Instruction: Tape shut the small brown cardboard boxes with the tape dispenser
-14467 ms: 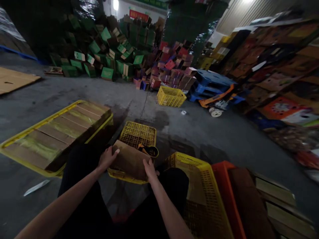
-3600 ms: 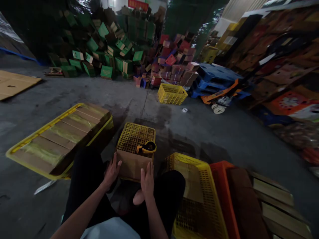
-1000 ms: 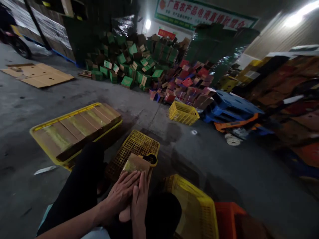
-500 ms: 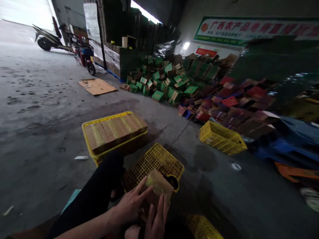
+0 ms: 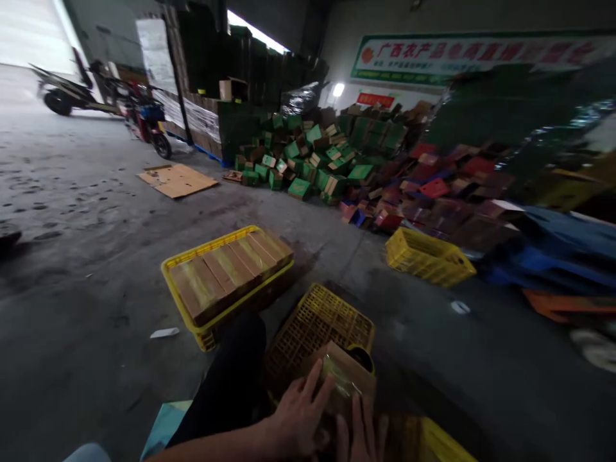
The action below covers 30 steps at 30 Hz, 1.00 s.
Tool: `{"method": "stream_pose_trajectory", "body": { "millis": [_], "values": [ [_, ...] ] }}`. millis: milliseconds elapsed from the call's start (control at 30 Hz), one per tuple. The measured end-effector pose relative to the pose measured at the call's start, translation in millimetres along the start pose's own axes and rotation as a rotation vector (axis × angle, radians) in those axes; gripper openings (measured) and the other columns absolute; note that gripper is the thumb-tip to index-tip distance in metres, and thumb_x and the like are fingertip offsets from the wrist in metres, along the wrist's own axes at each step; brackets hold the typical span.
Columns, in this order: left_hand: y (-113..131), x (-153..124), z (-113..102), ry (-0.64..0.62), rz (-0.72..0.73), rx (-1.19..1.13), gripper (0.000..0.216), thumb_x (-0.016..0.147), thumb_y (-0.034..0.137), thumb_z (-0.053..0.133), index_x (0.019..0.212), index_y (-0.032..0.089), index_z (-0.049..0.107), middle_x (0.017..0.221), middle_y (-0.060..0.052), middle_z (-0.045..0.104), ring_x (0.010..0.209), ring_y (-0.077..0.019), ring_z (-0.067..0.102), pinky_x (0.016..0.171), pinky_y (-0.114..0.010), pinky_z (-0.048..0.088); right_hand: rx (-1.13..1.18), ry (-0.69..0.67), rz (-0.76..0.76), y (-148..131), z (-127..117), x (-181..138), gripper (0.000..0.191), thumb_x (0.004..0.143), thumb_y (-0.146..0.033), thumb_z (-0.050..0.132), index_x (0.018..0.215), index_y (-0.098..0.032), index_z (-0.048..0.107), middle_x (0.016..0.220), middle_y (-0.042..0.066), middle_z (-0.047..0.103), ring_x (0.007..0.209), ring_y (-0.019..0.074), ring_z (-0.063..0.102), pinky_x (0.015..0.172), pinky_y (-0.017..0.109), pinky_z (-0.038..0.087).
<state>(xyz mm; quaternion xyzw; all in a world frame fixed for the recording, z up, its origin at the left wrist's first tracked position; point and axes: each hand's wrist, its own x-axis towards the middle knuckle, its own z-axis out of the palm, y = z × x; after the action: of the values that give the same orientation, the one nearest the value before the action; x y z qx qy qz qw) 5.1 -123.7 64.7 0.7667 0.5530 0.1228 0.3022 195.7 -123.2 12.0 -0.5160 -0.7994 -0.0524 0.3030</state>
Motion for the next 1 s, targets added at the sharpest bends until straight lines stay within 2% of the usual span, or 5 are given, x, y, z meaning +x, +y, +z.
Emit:
{"method": "stream_pose_trajectory", "body": {
  "millis": [100,267,633,833,1000],
  "values": [
    [-1,-7,7,0.079,0.074,0.056,0.103,0.078,0.021,0.062,0.162,0.011,0.003,0.167,-0.018,-0.005,0.155,-0.0351,0.008,0.118,-0.049,0.031,-0.148,-0.044,0.188,-38,-20,2,0.065,0.101,-0.06,0.028,0.148,-0.021,0.051,0.146,0.016,0.055,0.147,0.043,0.03,0.108,0.072,0.029],
    [-3,-19,29,0.294,0.135,0.072,0.08,0.092,0.013,0.041,0.163,0.019,0.005,0.168,-0.014,0.008,0.155,-0.0311,0.008,0.114,-0.051,0.035,-0.113,-0.244,0.134,-83,-31,8,0.061,0.103,-0.05,0.035,0.154,-0.016,0.04,0.157,0.012,0.043,0.147,0.0331,0.034,0.116,0.058,0.03],
    [2,-31,35,0.406,0.022,0.082,0.096,0.082,0.01,0.047,0.162,0.018,-0.006,0.166,-0.016,0.017,0.148,-0.0275,0.035,0.12,-0.054,0.022,-0.089,-0.197,0.241,-69,-48,-20,0.057,0.104,-0.048,0.037,0.153,-0.019,0.04,0.155,0.01,0.047,0.142,0.0264,0.041,0.121,0.053,0.022],
    [-8,-39,27,0.42,0.156,0.068,0.078,0.089,0.013,0.05,0.161,0.025,0.021,0.169,-0.012,0.01,0.149,-0.029,0.032,0.116,-0.048,0.035,-0.068,-0.141,0.337,-75,-46,-20,0.058,0.104,-0.052,0.034,0.151,-0.02,0.044,0.149,0.013,0.051,0.138,0.0288,0.044,0.118,0.055,0.028],
    [-18,-37,32,0.454,0.226,0.032,0.072,0.091,0.008,0.045,0.159,0.027,0.029,0.163,-0.011,0.03,0.148,-0.0267,0.034,0.116,-0.048,0.038,-0.028,-0.127,0.31,-75,-40,-4,0.056,0.101,-0.055,0.038,0.145,-0.023,0.052,0.145,0.012,0.053,0.133,0.0318,0.046,0.114,0.055,0.035]
  ]
}}
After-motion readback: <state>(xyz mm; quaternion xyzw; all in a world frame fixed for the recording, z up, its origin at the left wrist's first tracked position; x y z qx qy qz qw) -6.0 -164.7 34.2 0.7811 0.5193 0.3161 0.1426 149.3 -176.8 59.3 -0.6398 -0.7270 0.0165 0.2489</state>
